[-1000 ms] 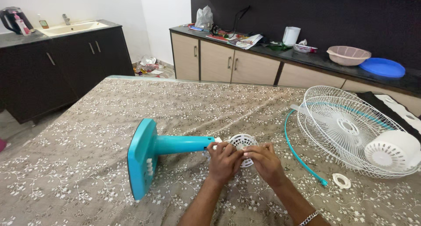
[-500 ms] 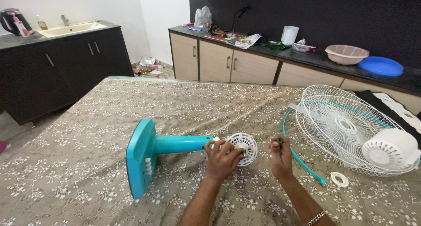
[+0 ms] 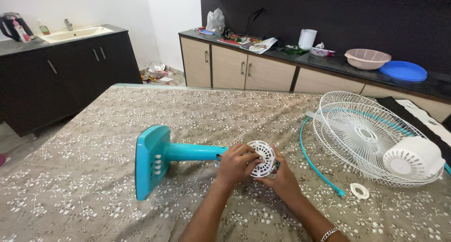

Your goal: The person assembles an electric fan by attaching the motor housing to the fan stand, then mounting the front wire cage and securing it with a plastic nut. The person uses a screwdriver to tighten internal components before completing the assembly.

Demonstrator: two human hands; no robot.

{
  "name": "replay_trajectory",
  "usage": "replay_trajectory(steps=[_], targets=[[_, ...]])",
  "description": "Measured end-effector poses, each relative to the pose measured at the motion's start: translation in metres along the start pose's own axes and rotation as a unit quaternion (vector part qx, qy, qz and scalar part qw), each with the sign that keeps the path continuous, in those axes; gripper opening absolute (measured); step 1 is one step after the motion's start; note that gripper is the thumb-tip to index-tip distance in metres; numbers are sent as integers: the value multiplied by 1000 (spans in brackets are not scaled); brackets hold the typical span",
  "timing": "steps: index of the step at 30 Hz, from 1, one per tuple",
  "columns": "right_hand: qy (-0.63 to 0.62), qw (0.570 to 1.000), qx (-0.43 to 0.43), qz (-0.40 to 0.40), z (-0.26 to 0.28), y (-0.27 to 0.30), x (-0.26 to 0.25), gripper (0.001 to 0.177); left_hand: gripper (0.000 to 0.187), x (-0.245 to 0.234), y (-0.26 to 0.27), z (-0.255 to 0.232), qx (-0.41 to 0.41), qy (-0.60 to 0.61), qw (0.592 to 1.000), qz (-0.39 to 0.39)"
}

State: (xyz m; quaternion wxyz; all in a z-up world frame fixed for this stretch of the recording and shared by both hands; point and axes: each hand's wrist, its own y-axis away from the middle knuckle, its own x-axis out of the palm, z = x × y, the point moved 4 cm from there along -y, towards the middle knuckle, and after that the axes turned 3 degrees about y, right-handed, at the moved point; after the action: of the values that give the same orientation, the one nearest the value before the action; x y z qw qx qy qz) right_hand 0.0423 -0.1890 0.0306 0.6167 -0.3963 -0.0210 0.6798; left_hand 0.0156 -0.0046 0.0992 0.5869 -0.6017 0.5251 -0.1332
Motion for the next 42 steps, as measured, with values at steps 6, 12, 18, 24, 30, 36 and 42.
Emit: replay_trajectory(steps=[6,12,18,24,30,36,42], targets=[[3,999,-32,-40,3,3,4,87,16,-8,-5,-4,61,-16,998,13],[78,994,-60,-41,9,5,1,83,13,-4,1,-7,62,-38,997,-30],[66,998,12,-9,6,5,4,81,12,2,7,-9,67,-39,996,-54],[68,996,-44,-40,14,9,6,77,14,-1,7,-12,58,-27,996,-58],[-12,999,-43,-12,-8,12,2,84,15,-3,7,-15,66,-28,996,-61],[36,984,156,-83,-79,6,-39,51,16,-4,11,-17,71,-17,994,-76],[189,975,69,-90,-94,-2,-90,46,16,4,18,-9,80,-22,993,-83]])
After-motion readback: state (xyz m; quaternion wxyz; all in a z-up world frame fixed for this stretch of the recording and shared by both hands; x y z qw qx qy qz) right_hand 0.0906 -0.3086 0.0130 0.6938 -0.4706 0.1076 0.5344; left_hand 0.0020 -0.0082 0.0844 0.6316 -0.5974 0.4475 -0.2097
